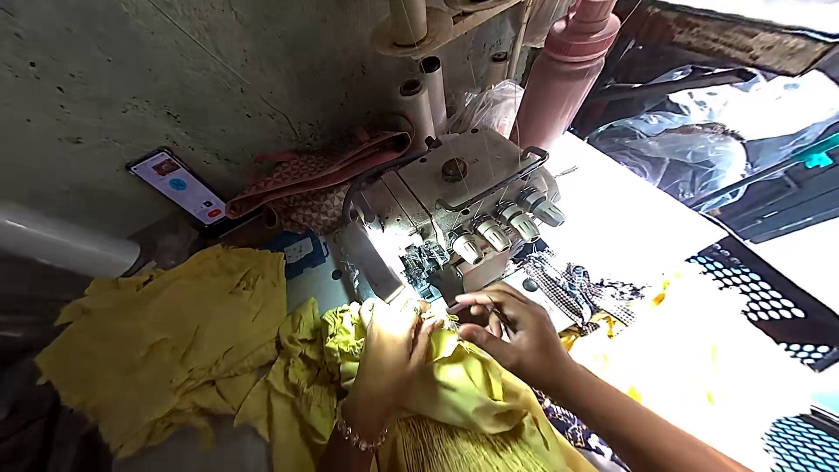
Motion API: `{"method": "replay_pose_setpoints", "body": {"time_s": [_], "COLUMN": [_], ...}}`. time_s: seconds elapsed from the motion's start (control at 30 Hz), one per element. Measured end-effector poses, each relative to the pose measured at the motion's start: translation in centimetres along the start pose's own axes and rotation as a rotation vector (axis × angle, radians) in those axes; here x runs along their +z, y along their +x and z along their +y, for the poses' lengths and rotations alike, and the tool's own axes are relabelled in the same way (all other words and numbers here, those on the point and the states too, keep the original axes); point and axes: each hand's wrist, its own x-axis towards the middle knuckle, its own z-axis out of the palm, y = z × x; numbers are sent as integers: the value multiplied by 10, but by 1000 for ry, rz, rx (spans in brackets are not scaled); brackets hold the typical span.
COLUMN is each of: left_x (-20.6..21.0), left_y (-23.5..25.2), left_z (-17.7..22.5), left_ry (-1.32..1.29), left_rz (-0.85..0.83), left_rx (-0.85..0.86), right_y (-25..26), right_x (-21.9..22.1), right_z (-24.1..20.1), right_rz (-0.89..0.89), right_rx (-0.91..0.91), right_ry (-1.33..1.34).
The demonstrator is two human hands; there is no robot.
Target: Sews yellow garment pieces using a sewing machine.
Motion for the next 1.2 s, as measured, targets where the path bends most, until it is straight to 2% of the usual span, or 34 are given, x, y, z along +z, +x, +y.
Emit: {"method": "replay_pose_setpoints", "body": {"time_s": [0.1,0.23,0.33,0.5,0.63,0.77,0.9,1.07,1.2], "left_x": [1,3,7,10,11,6,4,0,-8], "left_y": [0,-3,-5,-11,-13,-9,-7,-1,-2], "left_z": [0,-5,-7,-9,-11,-9,-7,-1,-5], "left_ry": [14,-63,-28,124,-13,-186,-179,-195,-290], "left_rz": [14,122,193,266,318,258,180,120,25], "left_rx": [5,69,110,229,239,102,1,-76,-90], "right_y": [21,28,27,23,19,18,18,18,19], "right_x": [8,9,9,9,13,17,18,17,15], "right_z": [-4,-2,0,1,3,3,3,5,3], "right_rz": [-96,-179,-192,-220,-176,-158,-161,-145,-66], "right_rx": [33,186,277,209,102,73,53,-68,52], "right_ry": [-36,231,364,235,166,253,325,254,351]}}
